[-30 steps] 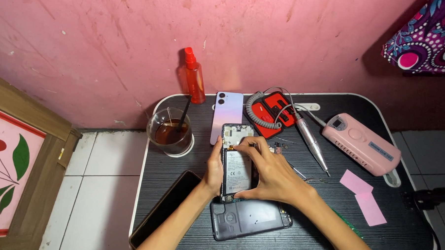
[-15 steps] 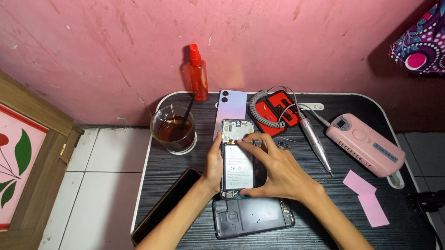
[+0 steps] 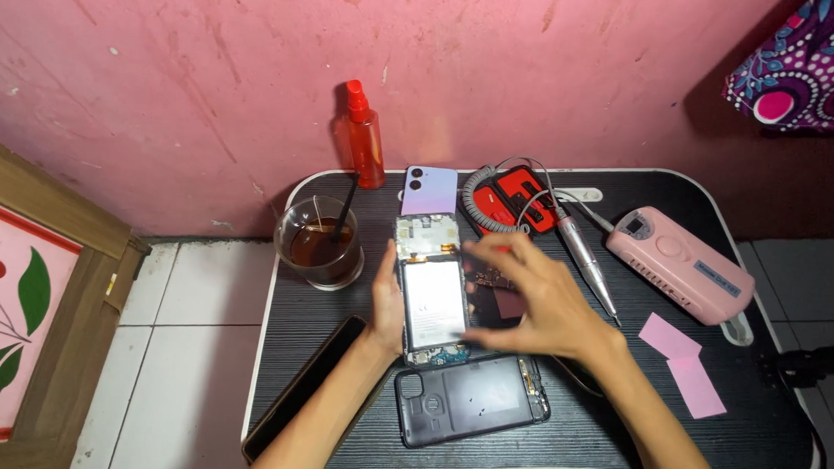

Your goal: Disassembling and repairing a smartphone, focusing on internal components and ribbon cable connections.

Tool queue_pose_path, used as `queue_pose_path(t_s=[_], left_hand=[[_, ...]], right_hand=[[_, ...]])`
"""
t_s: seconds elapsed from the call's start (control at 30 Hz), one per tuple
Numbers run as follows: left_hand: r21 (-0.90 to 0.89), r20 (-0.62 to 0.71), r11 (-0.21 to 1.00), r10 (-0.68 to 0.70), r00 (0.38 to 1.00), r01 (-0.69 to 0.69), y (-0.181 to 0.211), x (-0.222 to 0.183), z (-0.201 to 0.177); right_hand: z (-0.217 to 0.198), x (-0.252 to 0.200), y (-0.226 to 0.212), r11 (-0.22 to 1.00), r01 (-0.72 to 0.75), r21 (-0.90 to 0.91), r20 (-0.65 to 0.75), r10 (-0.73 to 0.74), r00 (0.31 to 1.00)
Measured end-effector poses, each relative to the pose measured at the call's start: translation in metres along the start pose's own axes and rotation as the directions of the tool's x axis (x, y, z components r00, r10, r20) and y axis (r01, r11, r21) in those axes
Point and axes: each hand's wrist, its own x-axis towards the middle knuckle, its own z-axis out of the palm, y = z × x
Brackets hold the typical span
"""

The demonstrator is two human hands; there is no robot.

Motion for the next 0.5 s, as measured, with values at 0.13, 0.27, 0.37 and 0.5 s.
queue_pose_path(t_s=[0.13,0.27,0.37,0.5], left_hand=[[-0.001,0.134,0.998,-0.056,0.989,0.057,0.014,0.015,-0.019],[0.007,0.075,0.999,-0.052,0.996,0.052,0.016,0.018,-0.023],[0.033,0.051,0.998,-0.053,0.997,0.051,0.016,0.020,-0.025],[0.119,0.057,0.992,-0.054,0.997,0.047,0.023,0.018,-0.022]], right_hand=[[-0.010,-0.006,0.080,0.956,-0.188,0.225,-0.222,0.238,0.946],[-0.011,-0.016,0.131,0.637,-0.593,0.493,0.046,0.662,0.748],[-0.007,-0.028,0.149,0.739,-0.610,0.286,0.112,0.606,0.787],[-0.001,-0.028,0.149,0.737,-0.673,0.066,0.104,0.666,0.739]])
